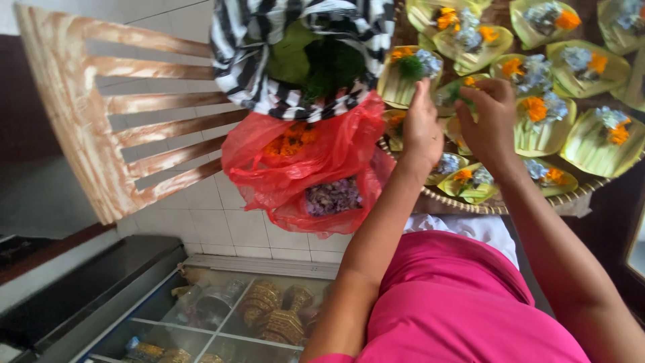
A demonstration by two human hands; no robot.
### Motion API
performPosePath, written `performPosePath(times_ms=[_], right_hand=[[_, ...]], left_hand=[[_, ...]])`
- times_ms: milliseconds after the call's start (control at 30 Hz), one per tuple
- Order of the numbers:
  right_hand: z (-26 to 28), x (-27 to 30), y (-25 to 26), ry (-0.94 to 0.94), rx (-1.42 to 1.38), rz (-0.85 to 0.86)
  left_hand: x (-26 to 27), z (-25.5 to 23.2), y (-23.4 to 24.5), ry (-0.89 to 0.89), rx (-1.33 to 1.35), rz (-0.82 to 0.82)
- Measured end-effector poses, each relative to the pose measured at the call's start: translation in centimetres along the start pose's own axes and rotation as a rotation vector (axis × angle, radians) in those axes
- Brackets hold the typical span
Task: Assembling traditional Balinese flower offerings (canang sari) on a woven tray.
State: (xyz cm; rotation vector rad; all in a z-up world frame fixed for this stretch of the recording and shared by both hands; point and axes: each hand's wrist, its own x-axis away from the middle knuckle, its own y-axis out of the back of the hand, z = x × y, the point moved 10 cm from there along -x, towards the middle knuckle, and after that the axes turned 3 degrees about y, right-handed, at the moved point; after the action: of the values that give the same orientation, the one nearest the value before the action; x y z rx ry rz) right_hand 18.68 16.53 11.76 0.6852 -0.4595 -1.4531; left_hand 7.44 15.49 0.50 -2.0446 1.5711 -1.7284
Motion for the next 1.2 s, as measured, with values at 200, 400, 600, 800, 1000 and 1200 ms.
performPosePath(times_ms=[200,400,600,800,1000,1200], right_hand=[[20.0,-2.3,1.3,0.202,-0.352,0.144],[21.9,-6.6,-8.6,0.277,-0.519,0.321],[16.0,-11.7,-17.2,0.356,0.246,0.412],[17.3,-14.4,-17.1,0.468,0.832,0.407],[16.8,-15.3,-16.3,0.439,0.671,0.486],[23.3,-15.8,-11.6,0.458,0.349,0.384]], left_hand=[[4.8,-8.4,-3.9,-0.059,0.247,0.221],[11.6,-21.1,-1.5,-0.365,0.175,0.252],[12.6,-28.8,1.5,-0.759,-0.299,-0.009],[7.1,-26.8,3.5,-1.021,-1.037,-0.085],[8.8,-27.1,2.3,-0.917,-1.433,-0.253],[11.0,-29.2,1.1,-0.952,-1.22,-0.201]])
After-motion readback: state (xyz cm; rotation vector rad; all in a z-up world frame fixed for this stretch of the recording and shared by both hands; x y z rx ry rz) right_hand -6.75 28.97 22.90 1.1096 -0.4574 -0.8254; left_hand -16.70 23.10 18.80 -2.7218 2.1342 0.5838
